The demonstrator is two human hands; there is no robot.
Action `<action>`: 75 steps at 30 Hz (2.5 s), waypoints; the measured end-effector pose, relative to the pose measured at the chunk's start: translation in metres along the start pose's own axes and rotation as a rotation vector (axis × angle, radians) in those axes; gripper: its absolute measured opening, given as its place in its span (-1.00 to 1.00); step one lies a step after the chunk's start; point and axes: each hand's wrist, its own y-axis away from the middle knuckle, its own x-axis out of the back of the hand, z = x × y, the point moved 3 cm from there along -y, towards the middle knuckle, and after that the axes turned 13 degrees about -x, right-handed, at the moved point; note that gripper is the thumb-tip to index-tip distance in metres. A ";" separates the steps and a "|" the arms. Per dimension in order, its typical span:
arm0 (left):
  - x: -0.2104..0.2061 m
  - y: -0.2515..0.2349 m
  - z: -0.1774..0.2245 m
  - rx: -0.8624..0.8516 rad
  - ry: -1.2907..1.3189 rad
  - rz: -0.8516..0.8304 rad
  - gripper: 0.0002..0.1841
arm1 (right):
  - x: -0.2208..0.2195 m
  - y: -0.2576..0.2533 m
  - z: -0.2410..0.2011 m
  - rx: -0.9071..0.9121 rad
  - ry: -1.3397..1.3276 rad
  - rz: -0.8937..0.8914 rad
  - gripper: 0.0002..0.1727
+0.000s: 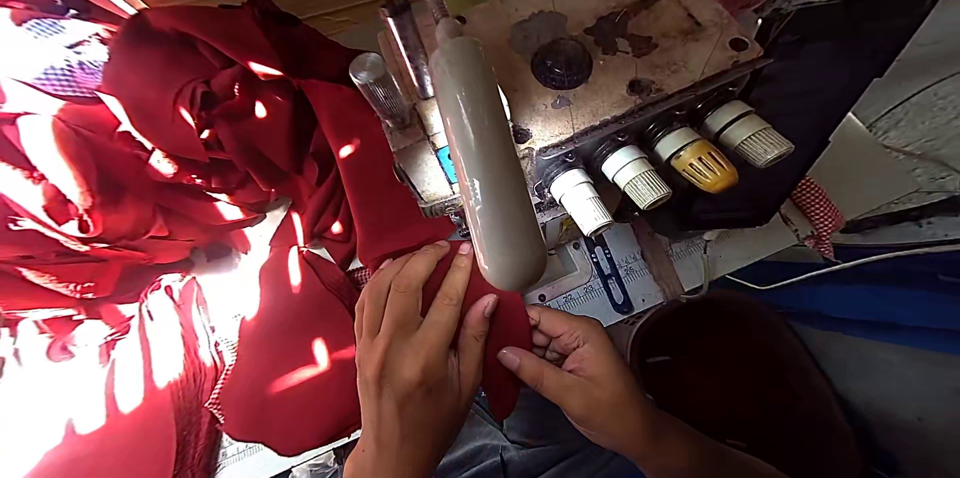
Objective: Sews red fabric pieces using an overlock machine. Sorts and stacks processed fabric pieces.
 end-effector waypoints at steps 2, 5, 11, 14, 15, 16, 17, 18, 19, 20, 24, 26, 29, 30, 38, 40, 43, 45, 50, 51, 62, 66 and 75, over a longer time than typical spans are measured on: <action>0.001 -0.001 0.000 -0.009 -0.009 -0.005 -0.59 | 0.000 0.000 0.002 -0.008 0.007 0.022 -0.85; 0.000 0.000 -0.001 -0.025 -0.009 -0.005 -0.59 | 0.000 0.001 0.003 -0.016 0.014 0.040 -0.87; -0.002 -0.003 -0.003 -0.058 -0.049 -0.011 -0.59 | -0.002 -0.002 0.003 0.000 0.004 0.075 -0.86; -0.003 -0.003 -0.004 -0.062 -0.062 -0.010 -0.57 | -0.002 -0.002 0.003 0.002 0.010 0.067 -0.86; -0.004 -0.003 -0.004 -0.068 -0.065 -0.018 -0.56 | -0.002 -0.001 0.003 0.006 0.014 0.066 -0.87; -0.004 -0.003 -0.004 -0.077 -0.069 -0.024 -0.55 | -0.002 0.000 0.003 0.007 0.016 0.062 -0.86; -0.005 -0.002 -0.004 -0.087 -0.072 -0.031 -0.54 | -0.002 0.001 0.003 0.004 0.019 0.060 -0.86; -0.005 -0.002 -0.005 -0.094 -0.072 -0.033 -0.52 | -0.002 0.002 0.003 -0.001 0.020 0.055 -0.86; -0.006 -0.002 -0.006 -0.100 -0.072 -0.031 -0.51 | -0.002 0.002 0.003 -0.006 0.015 0.045 -0.86; -0.007 -0.001 -0.008 -0.105 -0.069 -0.029 -0.49 | -0.002 0.003 0.003 -0.010 0.004 0.032 -0.85; -0.004 0.007 -0.016 -0.106 -0.004 -0.028 -0.40 | -0.005 0.000 0.004 -0.016 -0.028 0.029 -0.84; 0.005 0.025 -0.016 -0.031 0.072 0.094 -0.44 | -0.005 -0.001 0.007 -0.034 -0.037 0.023 -0.83; 0.006 0.066 -0.009 0.254 0.383 0.370 -0.72 | -0.003 0.005 0.013 -0.069 -0.047 0.008 -0.85; 0.000 0.076 -0.002 0.387 0.556 0.411 -0.80 | -0.003 0.008 0.012 -0.090 -0.061 -0.005 -0.87; -0.006 0.082 0.011 0.756 1.368 0.582 -0.45 | -0.011 0.016 0.013 -0.126 -0.193 -0.038 -0.89; 0.000 0.080 0.013 0.716 1.215 0.592 -0.42 | -0.011 0.015 0.016 -0.108 -0.170 0.015 -0.89; 0.001 0.087 0.012 0.694 1.059 0.610 -0.41 | -0.012 0.016 0.021 -0.045 -0.087 0.109 -0.87; 0.000 0.094 0.004 0.617 0.835 0.593 -0.37 | -0.011 0.018 0.022 -0.029 -0.038 0.154 -0.83; 0.020 0.070 0.003 0.230 0.389 0.467 -0.57 | -0.009 0.023 0.017 0.002 0.044 0.166 -0.81; 0.022 0.059 0.006 0.157 0.329 0.389 -0.67 | -0.009 0.023 0.017 0.006 0.048 0.164 -0.81; 0.004 0.003 0.001 -0.247 0.147 0.014 -0.77 | -0.009 0.015 0.017 -0.023 -0.202 -0.015 -0.91; 0.007 -0.003 -0.002 -0.279 0.141 0.002 -0.79 | -0.009 0.003 0.010 -0.055 -0.215 -0.046 -0.92; 0.009 -0.005 -0.010 -0.290 0.156 -0.015 -0.77 | -0.006 -0.016 -0.003 -0.088 -0.261 -0.042 -0.86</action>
